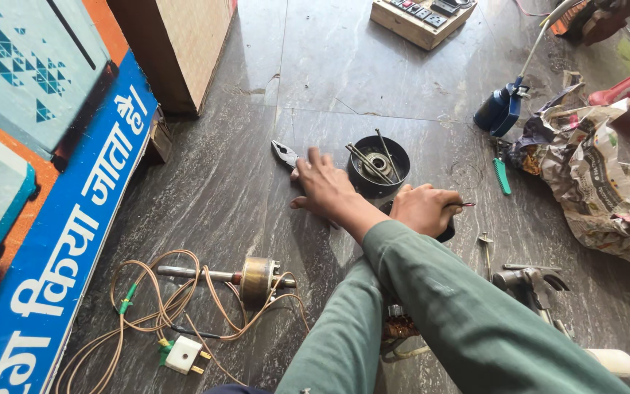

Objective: The person unwraps a motor stator from a cloth and places it on the floor. They then use pliers to repeatedly tap and adjust a black cylindrical component, likely a bearing housing, while seated on the floor.

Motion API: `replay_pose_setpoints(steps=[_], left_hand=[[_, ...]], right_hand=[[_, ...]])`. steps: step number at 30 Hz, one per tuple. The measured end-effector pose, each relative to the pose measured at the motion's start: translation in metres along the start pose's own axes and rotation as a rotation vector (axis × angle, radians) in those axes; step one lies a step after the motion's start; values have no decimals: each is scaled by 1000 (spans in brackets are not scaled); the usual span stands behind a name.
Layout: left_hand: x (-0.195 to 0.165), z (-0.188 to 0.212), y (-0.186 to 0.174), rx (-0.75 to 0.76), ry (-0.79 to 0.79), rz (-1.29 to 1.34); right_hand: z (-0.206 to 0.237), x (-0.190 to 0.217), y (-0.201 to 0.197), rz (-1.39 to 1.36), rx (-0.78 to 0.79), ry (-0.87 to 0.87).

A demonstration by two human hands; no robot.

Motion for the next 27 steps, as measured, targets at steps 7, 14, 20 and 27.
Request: replay_pose_setpoints(steps=[7, 14, 20, 27], left_hand=[[-3, -2, 2, -6, -52, -3], [-4, -5, 8, 27, -46, 10], [-2, -14, 9, 189, -100, -98], [29, 2, -23, 31, -167, 234]], right_hand=[[-13, -26, 13, -18, 207, 151], [12, -38, -25, -1536, 246, 361], [75, -15, -91, -1960, 3, -119], [218, -116, -167, -1531, -461, 93]])
Point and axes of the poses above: each hand's wrist, its own z-axis away from the middle knuckle, its own y-axis out of the palm, x = y × z, the point moved 2 cm from there along -z, towards the middle knuckle, and after that the axes turned 8 degrees about -z, right-handed, at the moved point
